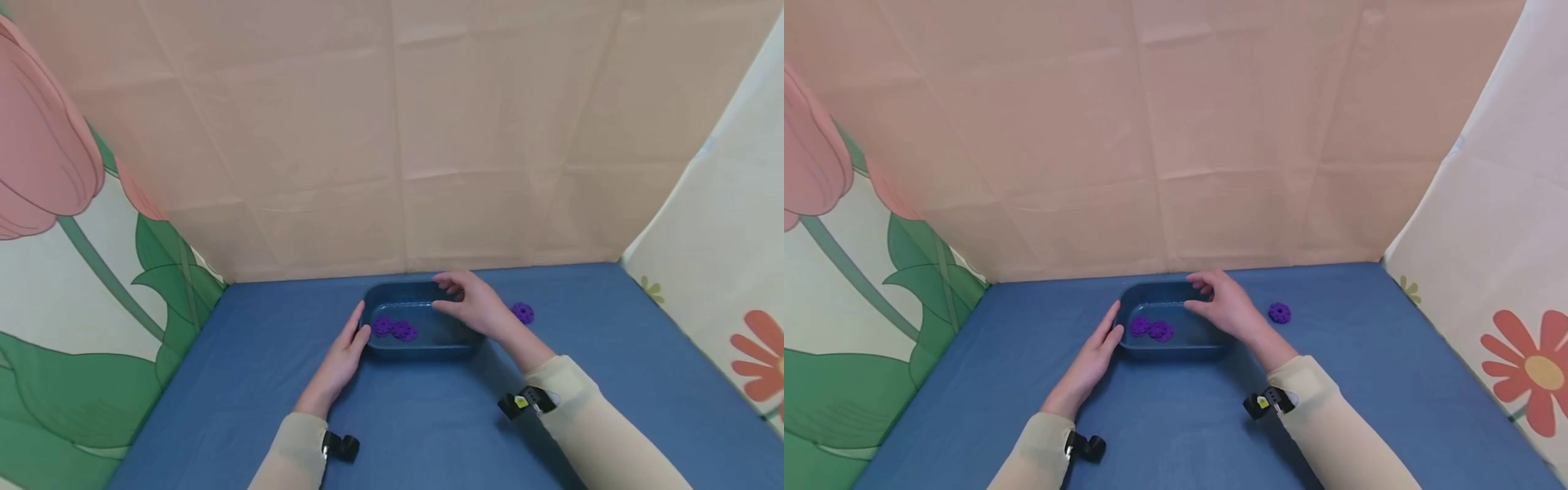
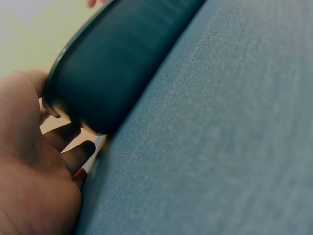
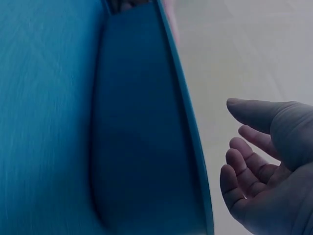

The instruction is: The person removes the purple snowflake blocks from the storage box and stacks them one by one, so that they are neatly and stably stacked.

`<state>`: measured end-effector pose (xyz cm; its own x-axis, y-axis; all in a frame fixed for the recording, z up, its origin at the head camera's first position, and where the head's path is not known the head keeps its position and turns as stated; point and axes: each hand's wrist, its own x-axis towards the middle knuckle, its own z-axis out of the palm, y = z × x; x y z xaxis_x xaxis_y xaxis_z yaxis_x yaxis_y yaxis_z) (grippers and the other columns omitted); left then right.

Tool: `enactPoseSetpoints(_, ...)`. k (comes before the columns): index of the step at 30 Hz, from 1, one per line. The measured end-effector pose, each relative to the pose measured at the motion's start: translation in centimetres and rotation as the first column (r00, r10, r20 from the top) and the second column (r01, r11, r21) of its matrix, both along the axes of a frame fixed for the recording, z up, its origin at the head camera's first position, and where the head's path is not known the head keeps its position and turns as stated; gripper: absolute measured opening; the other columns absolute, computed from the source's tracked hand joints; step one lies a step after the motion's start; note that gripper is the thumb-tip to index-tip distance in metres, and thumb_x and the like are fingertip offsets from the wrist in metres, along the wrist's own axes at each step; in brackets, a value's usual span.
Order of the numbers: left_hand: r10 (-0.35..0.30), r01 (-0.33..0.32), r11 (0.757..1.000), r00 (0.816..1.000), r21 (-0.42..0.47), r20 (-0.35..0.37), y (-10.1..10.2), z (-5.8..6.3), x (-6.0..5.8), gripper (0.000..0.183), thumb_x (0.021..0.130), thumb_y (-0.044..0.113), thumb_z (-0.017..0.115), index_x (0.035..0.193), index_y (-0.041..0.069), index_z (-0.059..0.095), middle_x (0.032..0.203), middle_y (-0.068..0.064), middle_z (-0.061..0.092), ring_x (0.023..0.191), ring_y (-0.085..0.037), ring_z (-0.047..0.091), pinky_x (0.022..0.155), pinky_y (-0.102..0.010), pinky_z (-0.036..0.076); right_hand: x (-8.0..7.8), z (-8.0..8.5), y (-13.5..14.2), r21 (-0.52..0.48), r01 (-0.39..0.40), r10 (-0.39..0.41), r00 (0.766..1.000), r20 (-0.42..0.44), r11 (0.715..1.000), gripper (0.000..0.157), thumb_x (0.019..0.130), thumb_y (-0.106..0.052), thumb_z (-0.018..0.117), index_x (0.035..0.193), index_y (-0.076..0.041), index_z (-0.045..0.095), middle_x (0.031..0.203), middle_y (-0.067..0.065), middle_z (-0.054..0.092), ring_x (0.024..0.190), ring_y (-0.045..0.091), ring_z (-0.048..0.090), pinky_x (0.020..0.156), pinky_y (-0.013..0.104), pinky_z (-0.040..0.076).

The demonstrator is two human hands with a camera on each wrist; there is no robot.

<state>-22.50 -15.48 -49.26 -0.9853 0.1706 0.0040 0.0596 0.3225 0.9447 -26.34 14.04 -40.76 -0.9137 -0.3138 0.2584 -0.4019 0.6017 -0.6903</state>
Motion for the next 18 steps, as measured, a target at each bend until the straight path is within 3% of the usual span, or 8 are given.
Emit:
enactPoseSetpoints(5,0.002,-0.002,1.000,1.000,-0.003,0.001,0.0,-0.1,-0.2,0.064,0.094,0.068,0.039,0.151,0.050,0.017,0.152,0.030,0.015,0.144,-0.006,0.010,0.117,-0.048,0.010,-0.5,-0.5,-2.6,0.012,-0.039,0.039,0.999,0.023,0.999,0.044,0.087,-0.029,0.076,0.128,-0.023,0.062,0.112,-0.002,0.057,0.106,0.027,0.055,0.088,0.039,0.047)
enactPoseSetpoints(12,0.018,-0.018,1.000,1.000,-0.008,0.008,0.1,-0.1,-0.2,0.067,0.091,0.071,0.040,0.151,0.050,0.018,0.154,0.027,0.017,0.145,-0.009,0.012,0.117,-0.051,0.011,-1.1,-1.1,-5.5,0.079,-0.065,0.063,0.998,0.033,0.995,0.046,0.086,-0.032,0.077,0.128,-0.021,0.063,0.117,0.006,0.060,0.106,0.026,0.057,0.089,0.039,0.048)
enactPoseSetpoints(18,0.019,-0.019,1.000,1.000,-0.002,0.007,0.1,-0.1,-0.3,0.067,0.091,0.071,0.041,0.151,0.050,0.019,0.155,0.024,0.017,0.145,-0.011,0.013,0.116,-0.052,0.012,-1.9,-1.6,-7.2,0.114,-0.074,0.071,0.997,0.029,0.991,0.049,0.084,-0.033,0.078,0.128,-0.016,0.064,0.115,0.005,0.061,0.104,0.022,0.057,0.089,0.040,0.048)
